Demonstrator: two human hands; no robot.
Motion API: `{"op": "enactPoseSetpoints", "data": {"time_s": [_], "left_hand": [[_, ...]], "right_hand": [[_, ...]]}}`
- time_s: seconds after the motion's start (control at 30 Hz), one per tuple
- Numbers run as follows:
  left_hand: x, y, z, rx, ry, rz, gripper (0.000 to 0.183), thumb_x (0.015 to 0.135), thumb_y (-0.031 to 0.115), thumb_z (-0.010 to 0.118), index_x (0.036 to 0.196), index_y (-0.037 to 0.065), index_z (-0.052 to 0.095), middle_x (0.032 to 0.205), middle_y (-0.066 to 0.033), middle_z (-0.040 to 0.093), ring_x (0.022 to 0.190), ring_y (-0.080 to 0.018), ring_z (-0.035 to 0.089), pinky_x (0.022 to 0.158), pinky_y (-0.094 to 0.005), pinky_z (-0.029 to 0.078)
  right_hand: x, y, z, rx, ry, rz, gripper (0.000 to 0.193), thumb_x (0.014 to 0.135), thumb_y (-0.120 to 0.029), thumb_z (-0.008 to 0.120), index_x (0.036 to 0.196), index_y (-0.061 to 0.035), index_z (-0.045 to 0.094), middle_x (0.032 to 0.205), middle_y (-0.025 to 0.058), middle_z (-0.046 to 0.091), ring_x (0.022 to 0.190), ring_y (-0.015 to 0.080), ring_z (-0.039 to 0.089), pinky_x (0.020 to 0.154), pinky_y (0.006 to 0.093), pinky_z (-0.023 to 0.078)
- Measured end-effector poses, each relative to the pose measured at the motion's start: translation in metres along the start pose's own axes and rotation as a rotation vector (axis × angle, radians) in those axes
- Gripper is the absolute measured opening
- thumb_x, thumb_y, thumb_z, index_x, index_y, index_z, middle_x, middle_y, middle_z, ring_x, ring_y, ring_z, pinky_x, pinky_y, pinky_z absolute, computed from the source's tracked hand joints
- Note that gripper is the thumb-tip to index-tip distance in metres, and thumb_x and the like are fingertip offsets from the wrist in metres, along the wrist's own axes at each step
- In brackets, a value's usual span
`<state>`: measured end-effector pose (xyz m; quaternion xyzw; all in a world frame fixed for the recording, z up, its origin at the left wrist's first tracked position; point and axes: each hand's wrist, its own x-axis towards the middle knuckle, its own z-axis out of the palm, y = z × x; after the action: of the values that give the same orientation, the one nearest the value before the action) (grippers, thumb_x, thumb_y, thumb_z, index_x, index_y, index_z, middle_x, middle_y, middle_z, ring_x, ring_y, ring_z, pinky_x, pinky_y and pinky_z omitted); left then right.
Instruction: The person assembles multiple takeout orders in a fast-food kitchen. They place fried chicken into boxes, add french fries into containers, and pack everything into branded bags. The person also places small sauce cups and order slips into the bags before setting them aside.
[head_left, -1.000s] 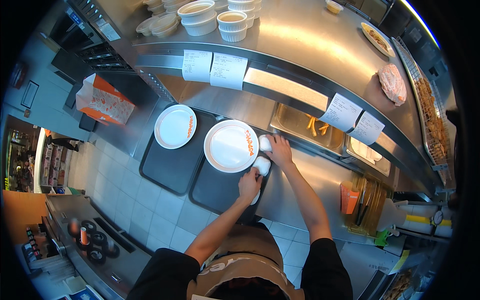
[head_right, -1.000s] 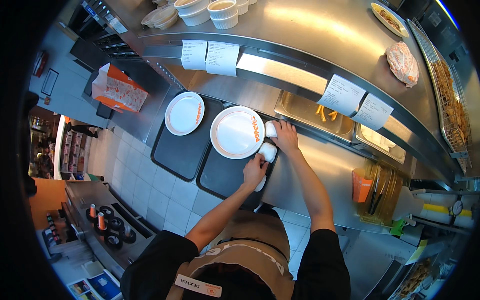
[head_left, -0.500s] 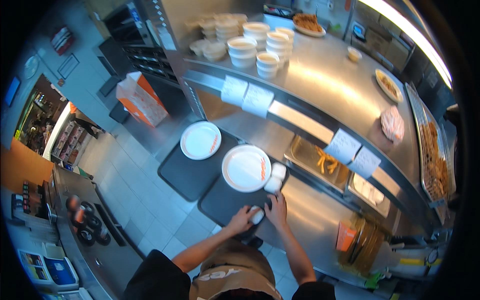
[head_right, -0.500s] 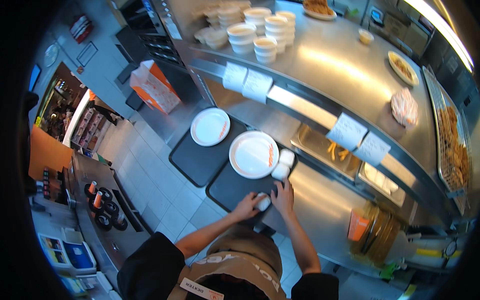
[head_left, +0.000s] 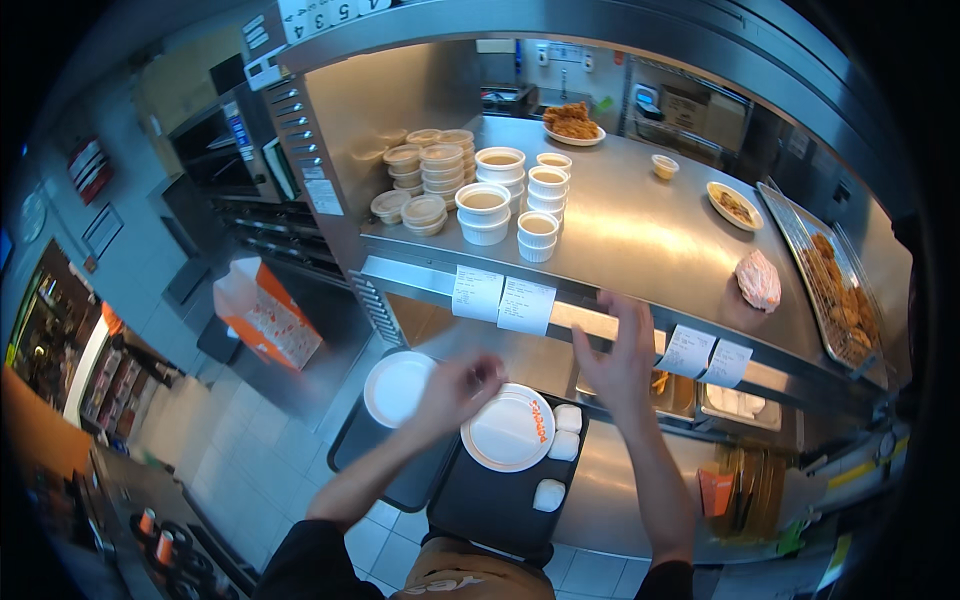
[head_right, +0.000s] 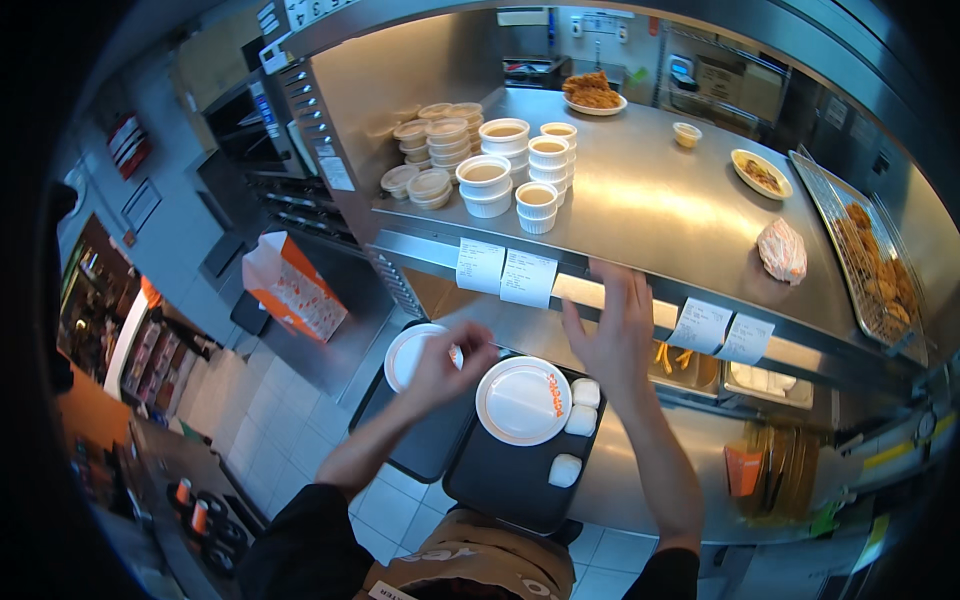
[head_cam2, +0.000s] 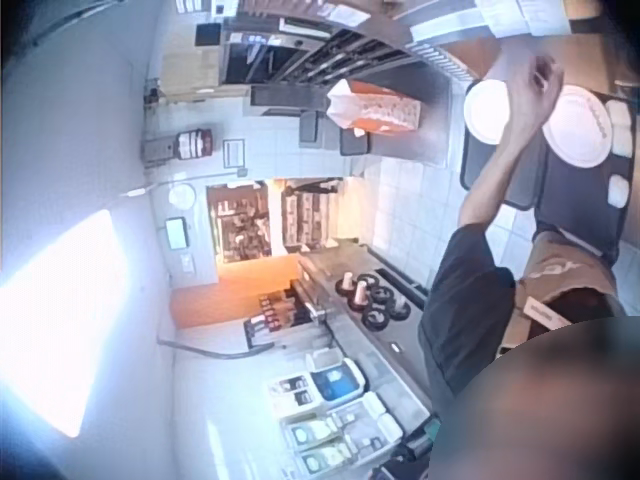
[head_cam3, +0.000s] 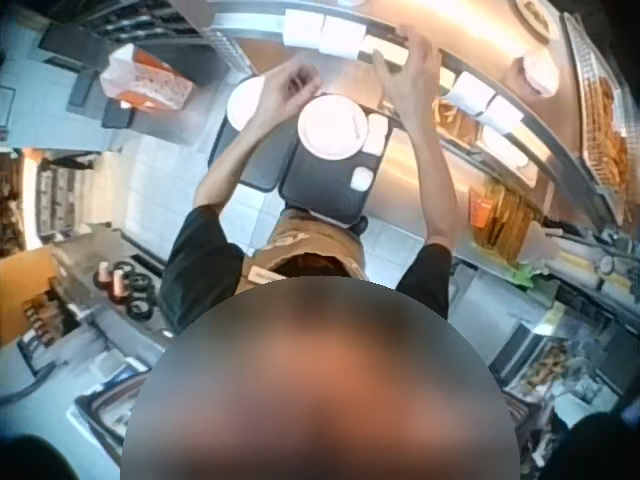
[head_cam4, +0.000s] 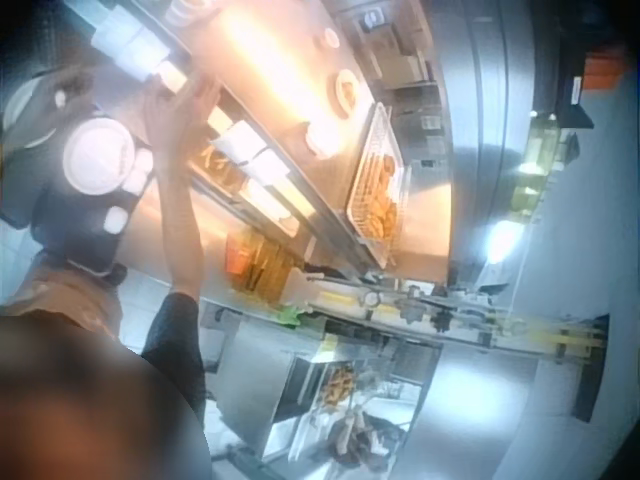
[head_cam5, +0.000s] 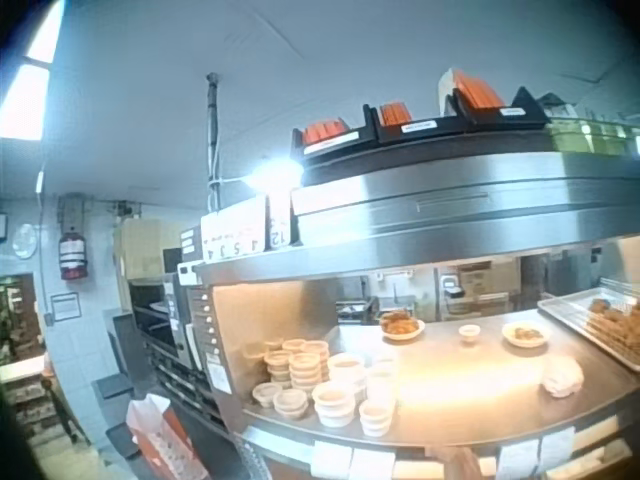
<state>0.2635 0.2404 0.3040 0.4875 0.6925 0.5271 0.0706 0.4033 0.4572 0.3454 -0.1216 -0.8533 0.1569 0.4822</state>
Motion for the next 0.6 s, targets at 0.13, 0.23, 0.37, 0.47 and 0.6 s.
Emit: {"op": "enactPoseSetpoints", "data": {"time_s": [0.13, 0.23, 0.37, 0.47, 0.6], "left_hand": [[0.176, 0.033, -0.079, 0.285, 0.185, 0.449, 0.037, 0.084, 0.021, 0.079, 0.111, 0.006, 0.057, 0.093, -0.0057, 0.067, 0.082, -0.0137, 0.064, 0.066, -0.0276, 0.051], [0.265, 0.051, -0.078, 0.47, 0.027, 0.349, 0.065, 0.076, 0.039, 0.082, 0.122, 0.006, 0.051, 0.107, -0.0164, 0.07, 0.098, -0.0293, 0.068, 0.077, -0.0404, 0.055], [0.313, 0.053, -0.056, 0.581, -0.274, 0.121, 0.081, 0.068, 0.046, 0.083, 0.125, 0.001, 0.047, 0.109, -0.0259, 0.069, 0.105, -0.0401, 0.068, 0.087, -0.0472, 0.054], [0.322, 0.044, -0.043, 0.658, -0.247, 0.186, 0.085, 0.069, 0.038, 0.082, 0.129, -0.005, 0.041, 0.109, -0.0293, 0.069, 0.107, -0.0403, 0.067, 0.092, -0.0466, 0.055], [0.327, 0.035, -0.039, 0.578, -0.215, 0.168, 0.08, 0.067, 0.037, 0.082, 0.126, -0.002, 0.044, 0.108, -0.0284, 0.069, 0.104, -0.0415, 0.068, 0.091, -0.0462, 0.054]], "right_hand": [[0.095, -0.023, 0.062, -0.182, -0.094, 0.238, 0.092, 0.07, -0.031, 0.087, 0.142, -0.0019, 0.036, 0.118, 0.0185, 0.065, 0.109, 0.0357, 0.06, 0.095, 0.0491, 0.044], [0.12, -0.027, 0.093, -0.231, -0.169, 0.423, 0.103, 0.067, -0.036, 0.088, 0.144, -0.0006, 0.03, 0.114, 0.0202, 0.066, 0.11, 0.0364, 0.061, 0.096, 0.0495, 0.043], [0.116, -0.022, 0.108, -0.268, -0.083, 0.48, 0.103, 0.065, -0.032, 0.088, 0.144, 0.0004, 0.03, 0.103, 0.0199, 0.068, 0.102, 0.0373, 0.064, 0.092, 0.0472, 0.048], [0.109, -0.021, 0.098, -0.245, -0.02, 0.439, 0.1, 0.065, -0.028, 0.088, 0.143, 0.0001, 0.031, 0.099, 0.019, 0.068, 0.094, 0.0356, 0.067, 0.086, 0.0441, 0.052], [0.085, -0.038, 0.069, -0.24, 0.001, 0.425, 0.096, 0.065, -0.023, 0.088, 0.143, -0.0017, 0.034, 0.093, 0.0169, 0.069, 0.089, 0.0307, 0.069, 0.08, 0.0411, 0.054]]}}
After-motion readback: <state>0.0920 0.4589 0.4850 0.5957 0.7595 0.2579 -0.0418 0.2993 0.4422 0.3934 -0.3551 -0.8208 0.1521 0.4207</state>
